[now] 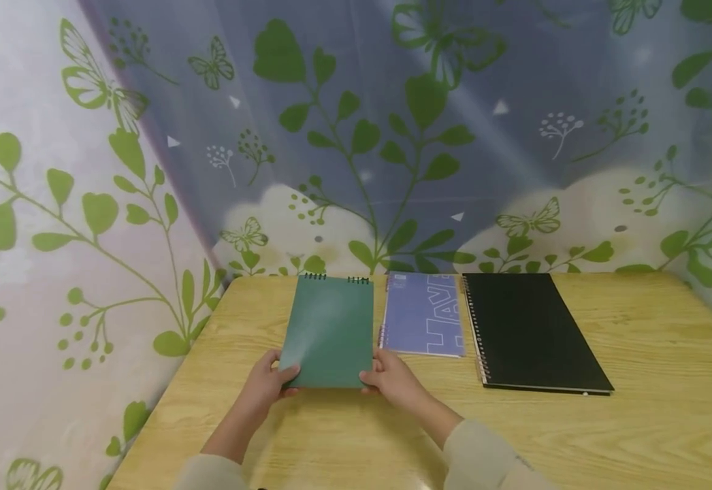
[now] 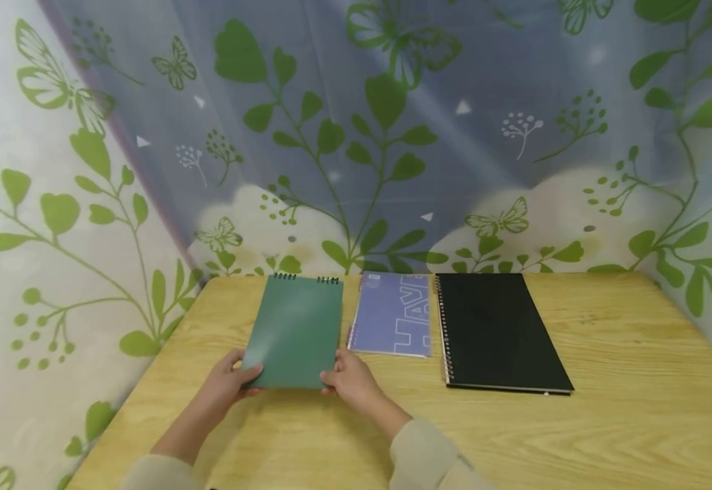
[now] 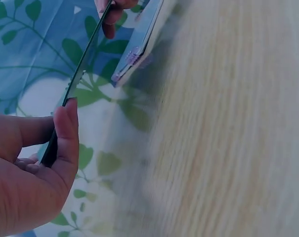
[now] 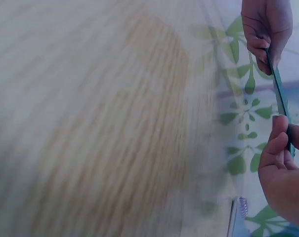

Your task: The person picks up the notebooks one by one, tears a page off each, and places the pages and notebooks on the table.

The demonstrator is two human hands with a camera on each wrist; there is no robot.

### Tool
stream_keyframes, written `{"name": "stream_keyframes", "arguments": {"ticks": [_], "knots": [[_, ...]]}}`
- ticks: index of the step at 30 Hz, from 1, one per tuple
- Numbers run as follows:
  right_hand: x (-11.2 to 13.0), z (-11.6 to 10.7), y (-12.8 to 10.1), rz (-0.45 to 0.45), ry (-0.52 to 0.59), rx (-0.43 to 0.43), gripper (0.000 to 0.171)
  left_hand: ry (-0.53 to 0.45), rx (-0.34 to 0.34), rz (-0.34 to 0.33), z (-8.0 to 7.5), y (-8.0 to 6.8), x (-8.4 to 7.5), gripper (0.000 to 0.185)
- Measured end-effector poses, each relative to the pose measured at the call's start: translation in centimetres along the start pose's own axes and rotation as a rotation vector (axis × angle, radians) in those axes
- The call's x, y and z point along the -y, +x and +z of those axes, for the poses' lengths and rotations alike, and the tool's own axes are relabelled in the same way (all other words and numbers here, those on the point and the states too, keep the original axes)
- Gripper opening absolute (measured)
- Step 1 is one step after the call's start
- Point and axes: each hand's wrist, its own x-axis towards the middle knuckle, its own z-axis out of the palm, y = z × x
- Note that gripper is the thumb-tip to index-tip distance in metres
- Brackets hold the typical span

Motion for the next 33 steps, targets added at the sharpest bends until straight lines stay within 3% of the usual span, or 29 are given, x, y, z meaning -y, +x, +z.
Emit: {"name": "stream_keyframes", "arguments": {"ticks": [5,10,17,20,24,28,33], "knots": [[0.1,0.0,-1.3,0.032,0.045,0.062,0.074,0.060,0.011,0.026,0.1,-1.7,0.3,0.021],[-0.7,0.4,-2.9,0.024,0.020,0.142,0.074,0.178,0.054,0.004,0.0,-3.4,1.2,0.030],[-2.3,1.6,-5.3,0.089,-0.006,0.246,0.078,0.540,0.096,-0.029,-0.9,-5.6,3.0,0.051],[-2.1,1.7,-6.2,0.120,-0.083,0.289,0.080,0.680,0.097,-0.032,-1.2,-6.1,3.0,0.063],[-1.7,1.7,-6.8,0.092,-0.230,0.320,0.078,0.819,0.096,-0.039,-1.3,-6.4,2.5,0.068],[-1.4,1.5,-7.0,0.056,-0.374,0.307,0.074,0.882,0.084,-0.050,-0.9,-6.6,2.3,0.064],[-1.4,1.4,-7.0,0.051,-0.442,0.317,0.073,0.946,0.057,-0.056,-0.7,-7.0,2.4,0.063]]}}
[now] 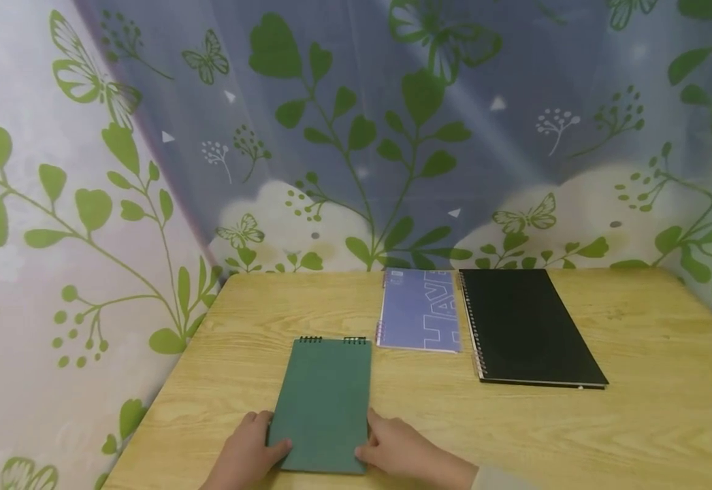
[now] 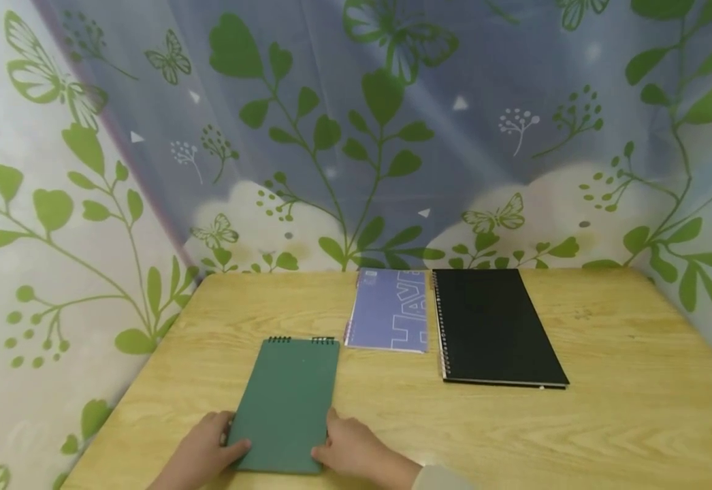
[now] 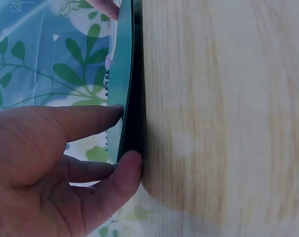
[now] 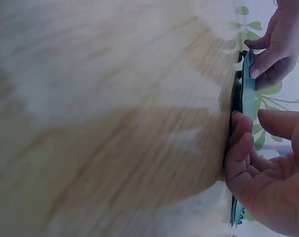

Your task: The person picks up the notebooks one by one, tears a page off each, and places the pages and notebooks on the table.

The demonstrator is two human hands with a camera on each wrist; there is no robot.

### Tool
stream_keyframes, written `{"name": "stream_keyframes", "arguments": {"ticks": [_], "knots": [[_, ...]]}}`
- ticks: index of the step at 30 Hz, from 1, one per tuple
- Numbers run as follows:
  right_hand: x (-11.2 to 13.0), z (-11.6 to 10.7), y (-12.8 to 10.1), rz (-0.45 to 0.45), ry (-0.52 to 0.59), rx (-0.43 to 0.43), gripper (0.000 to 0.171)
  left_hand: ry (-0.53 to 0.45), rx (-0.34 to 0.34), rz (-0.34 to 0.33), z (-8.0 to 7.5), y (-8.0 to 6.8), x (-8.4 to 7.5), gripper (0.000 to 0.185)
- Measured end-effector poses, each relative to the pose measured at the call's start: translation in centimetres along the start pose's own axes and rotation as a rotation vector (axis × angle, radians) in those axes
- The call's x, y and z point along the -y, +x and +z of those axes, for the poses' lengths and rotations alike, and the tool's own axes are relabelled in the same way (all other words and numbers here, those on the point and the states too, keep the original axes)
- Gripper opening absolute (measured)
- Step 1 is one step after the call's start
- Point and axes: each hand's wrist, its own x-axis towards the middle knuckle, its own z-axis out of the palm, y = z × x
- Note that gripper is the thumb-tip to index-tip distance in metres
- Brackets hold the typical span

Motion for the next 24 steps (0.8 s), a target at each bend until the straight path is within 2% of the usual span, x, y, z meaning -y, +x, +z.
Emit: {"name": "stream_keyframes", "arguments": {"ticks": [8,13,15,17,20,23,24], "knots": [[-0.3,0.0,-0.1,-0.018,0.019,-0.004,0.069,0.075,-0.048,0.040,-0.2,-0.3,0.3,0.062],[-0.4,-0.1,0.0,-0.052,-0.055,-0.098,0.049,-0.009,-0.029,0.044,-1.2,-0.3,0.7,0.061],[-0.3,-0.2,0.1,-0.056,-0.039,-0.131,0.044,-0.046,-0.011,0.046,-1.8,-0.3,0.8,0.062],[-0.2,-0.4,0.2,-0.035,0.070,-0.131,0.044,-0.074,-0.001,0.059,-2.3,-0.3,0.9,0.062],[0.0,-0.6,0.6,0.025,0.336,-0.121,0.042,-0.121,-0.007,0.084,-2.8,-0.3,1.0,0.056],[0.3,-0.8,1.0,0.088,0.575,-0.111,0.047,-0.205,-0.063,0.139,-3.3,-0.2,1.3,0.042],[0.4,-0.9,1.2,0.103,0.635,-0.102,0.038,-0.241,-0.082,0.157,-3.5,0.1,1.5,0.038]]}}
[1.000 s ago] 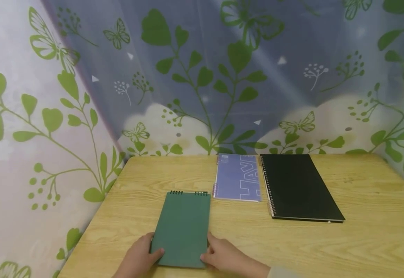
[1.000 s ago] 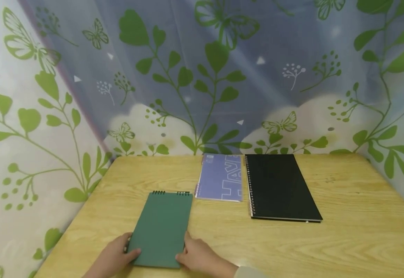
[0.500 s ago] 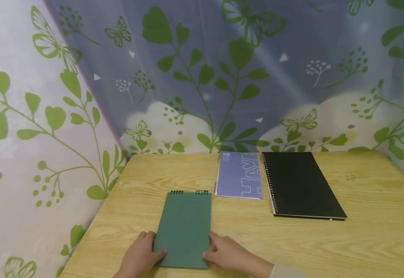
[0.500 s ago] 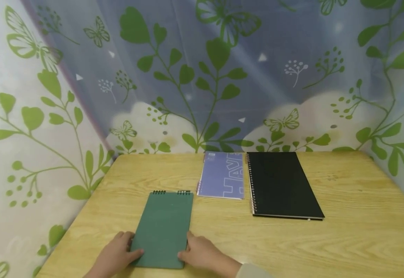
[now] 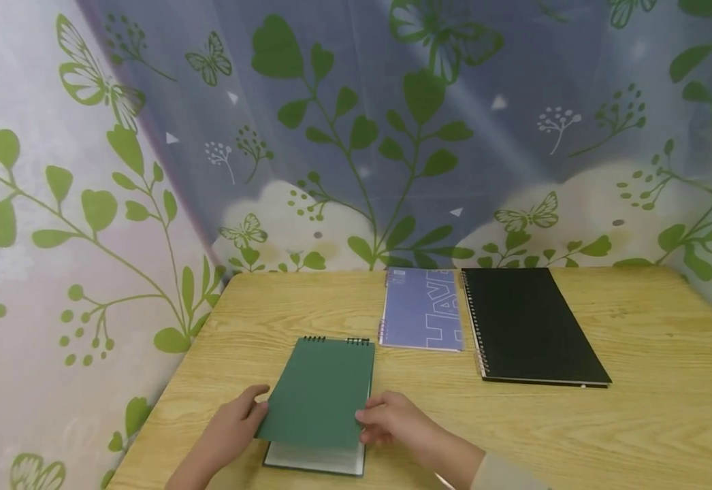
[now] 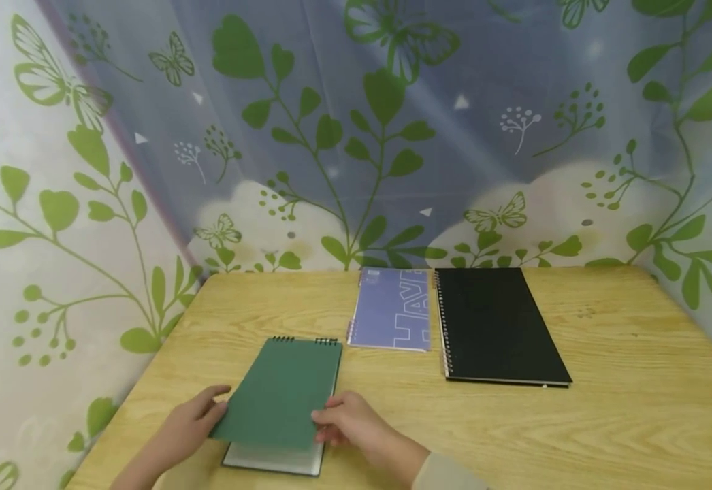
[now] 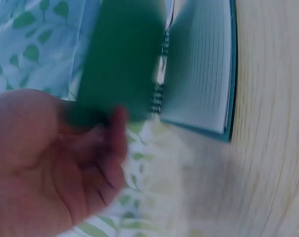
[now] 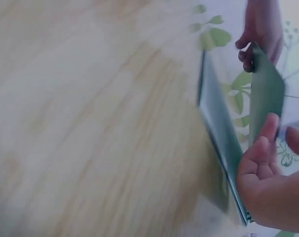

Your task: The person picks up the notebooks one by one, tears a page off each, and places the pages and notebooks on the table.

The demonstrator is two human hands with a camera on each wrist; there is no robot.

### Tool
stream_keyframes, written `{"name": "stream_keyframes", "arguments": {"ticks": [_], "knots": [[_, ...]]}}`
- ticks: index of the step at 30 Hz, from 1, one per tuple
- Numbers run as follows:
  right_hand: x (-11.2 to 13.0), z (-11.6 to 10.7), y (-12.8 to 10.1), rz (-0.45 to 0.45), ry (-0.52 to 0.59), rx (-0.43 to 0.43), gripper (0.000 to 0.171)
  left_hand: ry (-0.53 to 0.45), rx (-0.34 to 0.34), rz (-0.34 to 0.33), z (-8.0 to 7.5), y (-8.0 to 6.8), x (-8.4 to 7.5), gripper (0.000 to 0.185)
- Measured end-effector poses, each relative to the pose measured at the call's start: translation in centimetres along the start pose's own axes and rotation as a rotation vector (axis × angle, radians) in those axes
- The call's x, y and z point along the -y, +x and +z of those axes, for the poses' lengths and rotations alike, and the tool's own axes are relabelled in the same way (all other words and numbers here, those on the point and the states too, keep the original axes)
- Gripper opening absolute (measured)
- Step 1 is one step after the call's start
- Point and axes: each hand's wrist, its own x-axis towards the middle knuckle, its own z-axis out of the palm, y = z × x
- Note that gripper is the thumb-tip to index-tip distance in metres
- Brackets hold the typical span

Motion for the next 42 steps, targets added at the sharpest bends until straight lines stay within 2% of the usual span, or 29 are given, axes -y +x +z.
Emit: {"name": "stream_keyframes", "arguments": {"ticks": [3,4,6,8,10,12,13,15,16,18,21,23,24,28,32,36,38,42], "knots": [[0.4,0.0,0.4,0.019,0.135,0.046,0.015,-0.139,-0.024,0.047,-0.8,1.1,0.7,0.037],[0.6,-0.1,0.5,0.011,0.177,0.066,0.014,-0.181,-0.024,0.056,-1.0,1.6,1.1,0.039],[1.0,-0.2,0.6,-0.016,0.250,0.098,0.024,-0.208,-0.022,0.078,-1.1,2.7,1.7,0.043],[1.3,-0.3,0.7,-0.058,0.303,0.125,0.020,-0.185,-0.003,0.117,-1.0,3.9,2.0,0.047],[1.7,-0.4,0.7,-0.082,0.337,0.142,0.019,-0.104,-0.004,0.165,-0.6,5.1,1.9,0.049],[2.0,-0.4,0.7,-0.105,0.343,0.146,0.016,-0.028,-0.040,0.250,-0.3,6.3,1.5,0.042],[2.1,-0.6,0.7,-0.128,0.313,0.135,0.013,-0.031,-0.065,0.281,-0.1,7.2,1.2,0.037],[2.3,-0.8,0.4,-0.187,0.166,0.100,0.020,-0.029,-0.149,0.333,0.2,8.8,0.6,0.025],[2.3,-0.9,0.1,-0.228,0.031,0.082,0.027,-0.033,-0.197,0.346,0.3,9.6,0.3,0.018],[2.1,-1.1,-0.4,-0.300,-0.362,0.042,0.038,-0.041,-0.264,0.329,0.5,11.2,-0.5,0.009],[1.2,-1.0,-1.3,-0.370,-0.970,0.045,0.043,-0.007,-0.300,0.279,0.1,12.7,-1.7,0.019],[0.4,-0.7,-1.5,-0.402,-1.239,0.092,0.045,0.020,-0.293,0.238,-0.1,13.5,-2.3,0.024],[0.1,-0.5,-1.5,-0.414,-1.317,0.117,0.046,0.025,-0.285,0.221,-0.1,13.8,-2.6,0.026],[-0.6,0.0,-1.3,-0.448,-1.445,0.176,0.052,0.011,-0.270,0.159,0.4,15.4,-2.8,0.033],[-0.9,0.4,-1.0,-0.526,-1.512,0.161,0.060,0.027,-0.217,0.108,1.5,16.9,-2.2,0.041],[-1.2,0.7,-0.6,-0.602,-1.546,0.125,0.062,0.065,-0.171,0.028,2.5,17.5,-1.7,0.049],[-1.3,0.7,-0.5,-0.602,-1.552,0.121,0.063,0.069,-0.176,0.001,2.9,17.7,-1.7,0.050],[-1.2,0.6,-0.4,-0.572,-1.569,0.116,0.065,0.102,-0.176,0.000,3.3,17.8,-1.7,0.052]]}}
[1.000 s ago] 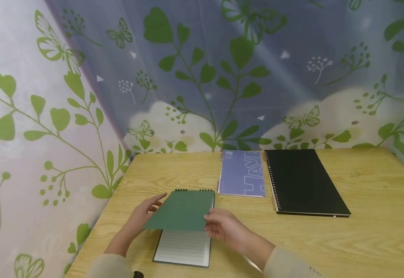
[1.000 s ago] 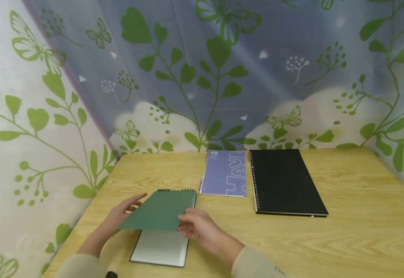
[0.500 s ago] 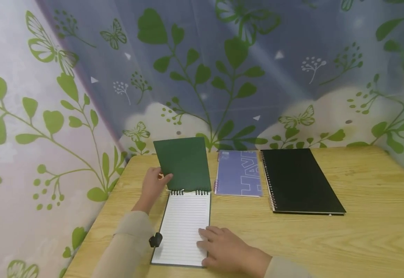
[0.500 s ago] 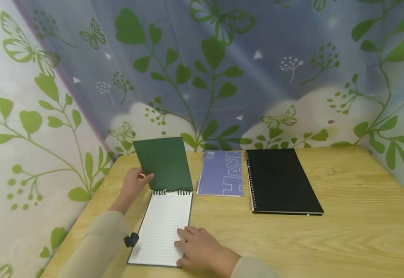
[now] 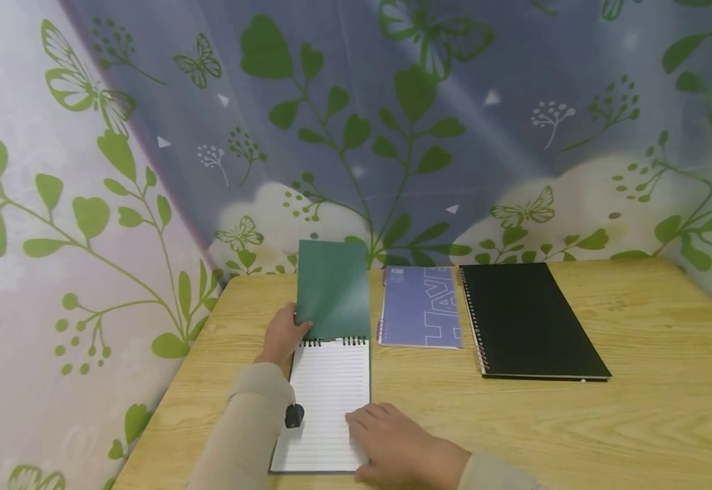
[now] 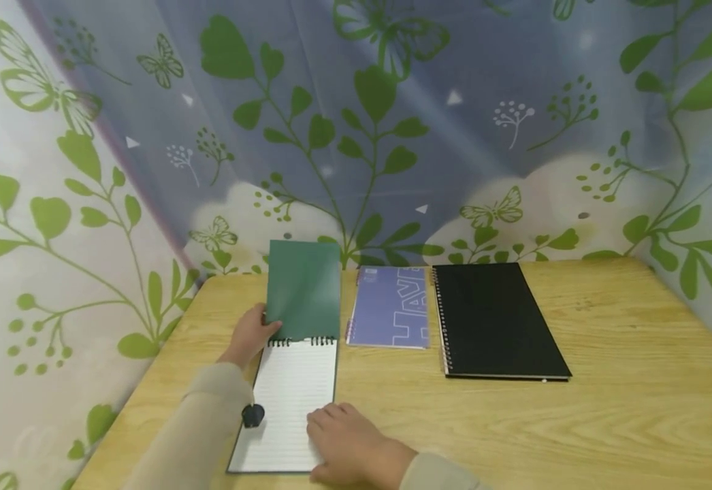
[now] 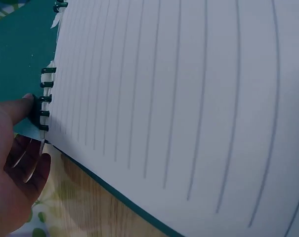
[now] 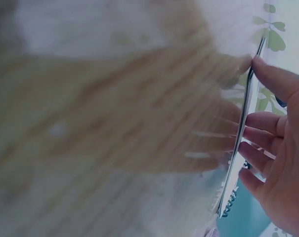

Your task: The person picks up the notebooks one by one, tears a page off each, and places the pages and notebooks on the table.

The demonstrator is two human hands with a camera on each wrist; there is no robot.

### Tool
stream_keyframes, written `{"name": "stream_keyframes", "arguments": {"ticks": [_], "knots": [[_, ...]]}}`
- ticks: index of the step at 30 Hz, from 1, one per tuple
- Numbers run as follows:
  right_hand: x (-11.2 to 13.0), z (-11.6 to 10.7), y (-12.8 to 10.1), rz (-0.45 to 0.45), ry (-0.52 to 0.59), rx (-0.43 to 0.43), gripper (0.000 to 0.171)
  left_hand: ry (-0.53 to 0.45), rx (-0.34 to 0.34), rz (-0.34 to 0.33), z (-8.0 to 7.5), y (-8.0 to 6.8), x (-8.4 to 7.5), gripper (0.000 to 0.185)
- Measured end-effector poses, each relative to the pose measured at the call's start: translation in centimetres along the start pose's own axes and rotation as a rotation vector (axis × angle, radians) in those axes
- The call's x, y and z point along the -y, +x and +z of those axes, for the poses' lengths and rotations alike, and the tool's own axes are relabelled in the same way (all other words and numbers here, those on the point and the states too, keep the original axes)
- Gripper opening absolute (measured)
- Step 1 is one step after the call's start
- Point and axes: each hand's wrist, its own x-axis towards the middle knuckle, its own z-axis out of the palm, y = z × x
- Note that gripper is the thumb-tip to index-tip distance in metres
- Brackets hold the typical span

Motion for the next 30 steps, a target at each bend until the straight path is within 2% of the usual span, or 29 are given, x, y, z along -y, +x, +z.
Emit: {"name": "stream_keyframes", "arguments": {"ticks": [7,12,15,23,30], "knots": [[-0.1,-0.5,-0.2,-0.012,-0.009,-0.007,0.054,0.093,-0.017,-0.001,0.5,-0.3,-0.3,0.054],[-0.2,-0.5,-0.2,-0.016,-0.002,-0.003,0.052,0.143,-0.013,-0.017,0.6,-0.5,-0.4,0.052],[-0.4,-0.4,-0.3,-0.018,-0.002,-0.009,0.052,0.177,-0.014,-0.004,0.7,-0.4,-0.5,0.050],[-0.9,-0.3,0.0,-0.047,-0.032,0.012,0.054,0.291,0.036,0.013,0.4,-0.4,-0.8,0.048],[-1.2,-0.4,0.2,-0.066,-0.033,0.012,0.050,0.304,0.066,-0.005,0.4,-0.2,-0.9,0.049]]}}
